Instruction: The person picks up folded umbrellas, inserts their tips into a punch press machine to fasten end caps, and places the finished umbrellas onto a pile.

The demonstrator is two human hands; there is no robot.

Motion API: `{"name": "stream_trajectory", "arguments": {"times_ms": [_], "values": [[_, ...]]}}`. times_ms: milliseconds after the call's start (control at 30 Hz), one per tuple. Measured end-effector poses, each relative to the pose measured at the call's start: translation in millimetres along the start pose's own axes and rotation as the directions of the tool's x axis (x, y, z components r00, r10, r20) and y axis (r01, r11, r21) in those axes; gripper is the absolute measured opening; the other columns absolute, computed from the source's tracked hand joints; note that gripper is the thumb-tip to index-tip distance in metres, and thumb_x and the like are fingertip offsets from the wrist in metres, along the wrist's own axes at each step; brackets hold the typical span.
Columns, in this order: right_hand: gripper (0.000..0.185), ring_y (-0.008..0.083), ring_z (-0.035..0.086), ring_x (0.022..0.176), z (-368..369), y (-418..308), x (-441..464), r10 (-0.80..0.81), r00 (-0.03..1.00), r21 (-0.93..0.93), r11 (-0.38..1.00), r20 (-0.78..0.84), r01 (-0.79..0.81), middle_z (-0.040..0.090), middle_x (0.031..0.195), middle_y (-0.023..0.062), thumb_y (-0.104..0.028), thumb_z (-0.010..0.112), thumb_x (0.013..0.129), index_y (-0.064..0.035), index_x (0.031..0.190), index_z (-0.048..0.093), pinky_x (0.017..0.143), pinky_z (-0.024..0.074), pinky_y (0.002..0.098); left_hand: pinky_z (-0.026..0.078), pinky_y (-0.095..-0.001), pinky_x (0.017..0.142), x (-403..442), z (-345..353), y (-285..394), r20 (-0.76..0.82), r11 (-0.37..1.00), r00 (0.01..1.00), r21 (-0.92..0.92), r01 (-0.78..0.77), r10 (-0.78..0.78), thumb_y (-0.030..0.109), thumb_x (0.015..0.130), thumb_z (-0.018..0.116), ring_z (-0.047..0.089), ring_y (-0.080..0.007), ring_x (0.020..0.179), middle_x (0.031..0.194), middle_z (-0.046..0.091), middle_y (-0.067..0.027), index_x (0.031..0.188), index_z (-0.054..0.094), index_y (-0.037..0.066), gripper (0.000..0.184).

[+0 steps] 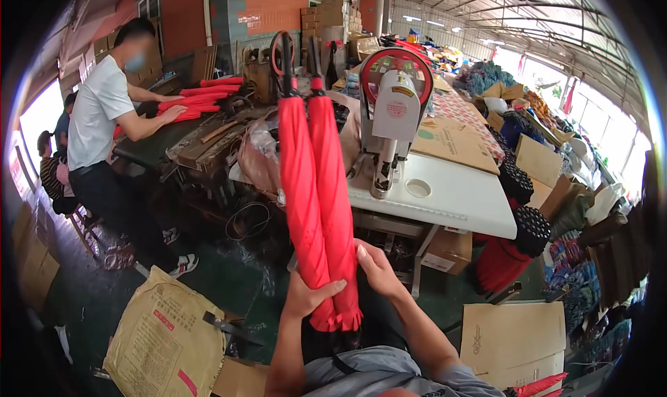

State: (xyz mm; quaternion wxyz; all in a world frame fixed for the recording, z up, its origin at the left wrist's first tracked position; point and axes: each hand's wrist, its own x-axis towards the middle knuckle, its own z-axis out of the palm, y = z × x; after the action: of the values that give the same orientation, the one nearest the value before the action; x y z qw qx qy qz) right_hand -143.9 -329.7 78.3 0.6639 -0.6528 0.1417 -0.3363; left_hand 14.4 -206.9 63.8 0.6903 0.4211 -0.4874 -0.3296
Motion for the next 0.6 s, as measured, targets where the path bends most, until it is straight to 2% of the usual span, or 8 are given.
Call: {"name": "stream_trajectory", "arguments": {"times_ms": [33, 133, 167, 267, 400, 467, 533, 600], "values": [[0.05, 0.0155, 0.062, 0.117, -0.6, 5.5, 10.7, 0.033, 0.998, 0.137, 0.99, 0.046, -0.039, 0.067, 0.129, 0.0079, -0.033, 0.059, 0.106, 0.0021, 0.141, 0.056, 0.107, 0.0453, 0.0346, 0.055, -0.0342, 0.095, -2.7, -2.0, -2.1, 0.001, 1.0, 1.0, 0.004, 0.001, -0.001, 0.01, 0.082, 0.086, 0.07, -0.0191, 0.104, 0.113, 0.074, -0.0092, 0.123, 0.067, -0.004, 0.048], [0.049, 0.0148, 0.062, 0.115, -5.1, 37.5, 22.1, 0.044, 0.997, 0.233, 0.971, 0.068, -0.059, 0.067, 0.129, 0.0074, -0.035, 0.058, 0.106, 0.0016, 0.138, 0.058, 0.106, 0.0463, 0.0333, 0.053, -0.0349, 0.099, -7.0, -5.2, -6.7, 0.041, 0.986, 0.989, -0.078, 0.145, -0.142, 0.013, 0.084, 0.085, 0.068, -0.0201, 0.11, 0.118, 0.072, -0.0098, 0.127, 0.065, -0.004, 0.05], [0.049, 0.0144, 0.062, 0.115, -3.0, 44.2, 24.5, 0.057, 0.995, 0.278, 0.957, 0.084, -0.078, 0.067, 0.13, 0.0071, -0.037, 0.057, 0.107, 0.0014, 0.137, 0.059, 0.105, 0.0468, 0.0327, 0.053, -0.0349, 0.099, -8.4, -6.7, -9.2, 0.031, 0.986, 0.989, -0.075, 0.146, -0.144, 0.013, 0.084, 0.085, 0.068, -0.0201, 0.11, 0.118, 0.072, -0.0098, 0.127, 0.065, -0.004, 0.05], [0.045, 0.0133, 0.062, 0.114, 8.9, 63.5, 21.0, 0.05, 0.999, 0.304, 0.952, 0.004, -0.048, 0.069, 0.126, 0.0074, -0.034, 0.058, 0.107, 0.0012, 0.134, 0.061, 0.104, 0.0474, 0.0316, 0.05, -0.0356, 0.103, -19.4, -10.2, -20.7, -0.037, 0.978, 0.979, 0.055, 0.201, -0.199, 0.017, 0.088, 0.083, 0.065, -0.0208, 0.119, 0.127, 0.069, -0.0116, 0.134, 0.06, -0.005, 0.056], [0.038, 0.0113, 0.062, 0.111, 21.8, 64.1, 29.8, 0.087, 0.994, 0.313, 0.948, -0.068, -0.062, 0.07, 0.121, 0.0066, -0.029, 0.062, 0.105, 0.0006, 0.129, 0.064, 0.101, 0.0485, 0.0297, 0.048, -0.0372, 0.107, -23.7, -11.4, -36.4, -0.149, 0.979, 0.971, 0.055, 0.195, -0.186, 0.02, 0.09, 0.082, 0.061, -0.0224, 0.125, 0.136, 0.063, -0.0131, 0.143, 0.05, -0.004, 0.066], [0.036, 0.0106, 0.062, 0.109, 23.5, 62.7, 36.8, 0.098, 0.991, 0.31, 0.949, -0.09, -0.065, 0.07, 0.12, 0.0061, -0.028, 0.064, 0.104, 0.0004, 0.127, 0.064, 0.1, 0.0489, 0.029, 0.048, -0.0372, 0.107, -21.5, -12.7, -42.0, -0.185, 0.976, 0.961, 0.04, 0.216, -0.206, 0.02, 0.09, 0.082, 0.061, -0.0224, 0.125, 0.136, 0.063, -0.0131, 0.143, 0.05, -0.004, 0.066], [0.031, 0.0087, 0.062, 0.102, 24.5, 61.5, 46.6, 0.101, 0.985, 0.254, 0.965, -0.138, -0.063, 0.07, 0.11, 0.0034, -0.025, 0.068, 0.102, -0.0003, 0.119, 0.065, 0.094, 0.0494, 0.0276, 0.048, -0.0373, 0.108, -12.5, -12.5, -47.2, -0.234, 0.98, 0.953, 0.006, 0.2, -0.193, 0.018, 0.09, 0.083, 0.061, -0.0223, 0.125, 0.135, 0.064, -0.0132, 0.143, 0.05, -0.004, 0.066], [0.028, 0.0078, 0.061, 0.098, 25.8, 63.6, 56.2, 0.091, 0.984, 0.228, 0.972, -0.153, -0.054, 0.069, 0.106, 0.0021, -0.024, 0.071, 0.1, -0.0007, 0.115, 0.065, 0.091, 0.0497, 0.0269, 0.048, -0.0371, 0.108, 0.3, -19.0, -47.6, -0.199, 0.979, 0.961, 0.029, 0.199, -0.19, 0.017, 0.09, 0.082, 0.061, -0.0224, 0.125, 0.135, 0.064, -0.0133, 0.143, 0.051, -0.004, 0.065]]}}
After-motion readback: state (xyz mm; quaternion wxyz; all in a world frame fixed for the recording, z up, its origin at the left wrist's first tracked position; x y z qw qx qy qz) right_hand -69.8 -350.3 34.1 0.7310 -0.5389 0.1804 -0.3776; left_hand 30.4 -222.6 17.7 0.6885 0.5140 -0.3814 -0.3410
